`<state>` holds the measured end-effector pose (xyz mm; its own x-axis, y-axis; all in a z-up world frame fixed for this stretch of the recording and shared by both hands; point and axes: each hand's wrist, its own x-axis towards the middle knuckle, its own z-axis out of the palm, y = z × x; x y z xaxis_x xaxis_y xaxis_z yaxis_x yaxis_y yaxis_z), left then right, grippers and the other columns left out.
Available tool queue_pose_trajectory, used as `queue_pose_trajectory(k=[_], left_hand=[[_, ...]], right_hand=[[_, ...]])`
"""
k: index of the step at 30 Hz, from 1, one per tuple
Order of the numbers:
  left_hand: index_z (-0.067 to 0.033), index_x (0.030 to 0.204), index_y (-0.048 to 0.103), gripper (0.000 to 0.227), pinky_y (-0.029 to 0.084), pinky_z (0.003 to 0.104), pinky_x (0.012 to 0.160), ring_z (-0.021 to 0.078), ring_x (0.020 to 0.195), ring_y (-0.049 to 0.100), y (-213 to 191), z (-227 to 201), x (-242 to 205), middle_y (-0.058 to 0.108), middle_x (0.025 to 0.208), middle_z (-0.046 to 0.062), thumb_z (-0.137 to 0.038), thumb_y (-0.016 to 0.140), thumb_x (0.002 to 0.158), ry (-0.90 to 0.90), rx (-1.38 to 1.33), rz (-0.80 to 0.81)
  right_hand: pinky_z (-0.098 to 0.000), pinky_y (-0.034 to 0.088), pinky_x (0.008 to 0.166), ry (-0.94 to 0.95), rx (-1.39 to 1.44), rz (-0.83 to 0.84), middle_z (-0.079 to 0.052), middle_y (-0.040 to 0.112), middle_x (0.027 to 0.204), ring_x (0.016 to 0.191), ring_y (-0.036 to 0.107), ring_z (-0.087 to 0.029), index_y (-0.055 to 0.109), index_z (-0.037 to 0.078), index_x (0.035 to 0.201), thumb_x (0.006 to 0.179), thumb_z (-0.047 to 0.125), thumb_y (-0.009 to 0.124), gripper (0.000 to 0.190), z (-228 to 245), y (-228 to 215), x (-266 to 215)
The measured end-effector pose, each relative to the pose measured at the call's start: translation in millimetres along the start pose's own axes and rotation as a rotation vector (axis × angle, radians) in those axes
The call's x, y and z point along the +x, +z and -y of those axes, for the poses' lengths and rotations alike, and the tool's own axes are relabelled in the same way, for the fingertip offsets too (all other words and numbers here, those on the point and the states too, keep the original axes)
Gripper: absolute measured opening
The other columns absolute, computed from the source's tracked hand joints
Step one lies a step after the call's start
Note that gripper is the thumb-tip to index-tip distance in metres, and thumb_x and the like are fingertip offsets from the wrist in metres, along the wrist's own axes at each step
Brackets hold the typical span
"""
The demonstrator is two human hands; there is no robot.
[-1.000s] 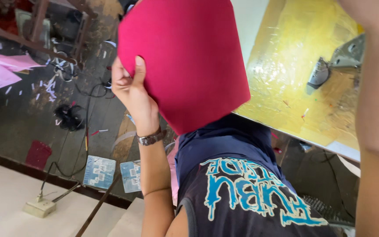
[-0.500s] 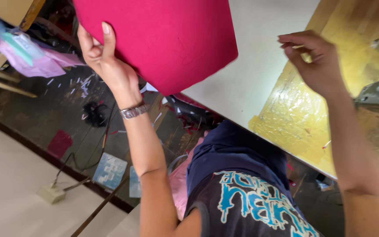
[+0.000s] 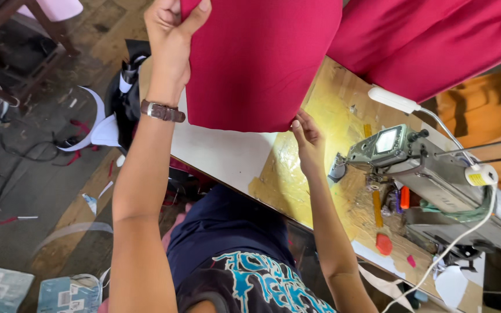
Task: The person aligns a red fabric piece over a cardboard template on a work surface and secures it with multiple pins. They smooth the fabric, fold the edges, and insert pins along the perimeter to hold the layers in place.
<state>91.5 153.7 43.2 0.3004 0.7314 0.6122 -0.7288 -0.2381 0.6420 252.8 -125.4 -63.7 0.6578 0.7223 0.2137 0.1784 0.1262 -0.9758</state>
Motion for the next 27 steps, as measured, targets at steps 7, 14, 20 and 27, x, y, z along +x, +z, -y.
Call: queue_pose_trajectory(k=[7,14,20,27], left_hand=[[-0.0081,0.127,0.066,0.026,0.054,0.028,0.101,0.0112,0.107,0.065,10,20,-14,0.073,0.114,0.0,-0.006,0.073,0.103,-0.174,-0.015,0.081],[-0.0074,0.131,0.064,0.032,0.054,0.03,0.107,0.0154,0.116,0.066,11,36,-20,0.072,0.123,0.004,-0.008,0.075,0.101,-0.193,-0.013,0.128],[-0.0055,0.131,0.064,0.032,0.056,0.03,0.104,0.0162,0.113,0.068,8,36,-23,0.073,0.121,0.006,-0.004,0.074,0.101,-0.195,0.02,0.103],[-0.0016,0.123,0.065,0.026,0.035,0.031,0.086,0.0153,0.097,0.042,-2,7,-16,0.043,0.104,0.004,0.008,0.076,0.101,-0.03,0.176,0.027]], right_hand=[[-0.0249,0.05,0.083,0.045,0.09,-0.093,0.002,0.066,0.096,0.089,0.057,-0.006,0.064,0.008,0.112,0.105,0.022,0.059,0.015,-36,-4,-15],[-0.0209,0.044,0.085,0.099,0.147,-0.124,0.004,0.064,0.098,0.09,0.053,-0.004,0.064,0.01,0.111,0.105,0.018,0.059,0.011,-62,-9,-20],[-0.028,0.052,0.098,0.115,0.169,-0.1,-0.003,0.071,0.118,0.107,0.063,-0.01,0.064,0.006,0.126,0.104,0.021,0.06,0.026,-57,-1,-20],[-0.031,0.049,0.111,0.171,0.08,-0.089,-0.01,0.063,0.142,0.128,0.06,-0.018,0.053,0.006,0.146,0.103,0.017,0.06,0.045,-42,16,-26]])
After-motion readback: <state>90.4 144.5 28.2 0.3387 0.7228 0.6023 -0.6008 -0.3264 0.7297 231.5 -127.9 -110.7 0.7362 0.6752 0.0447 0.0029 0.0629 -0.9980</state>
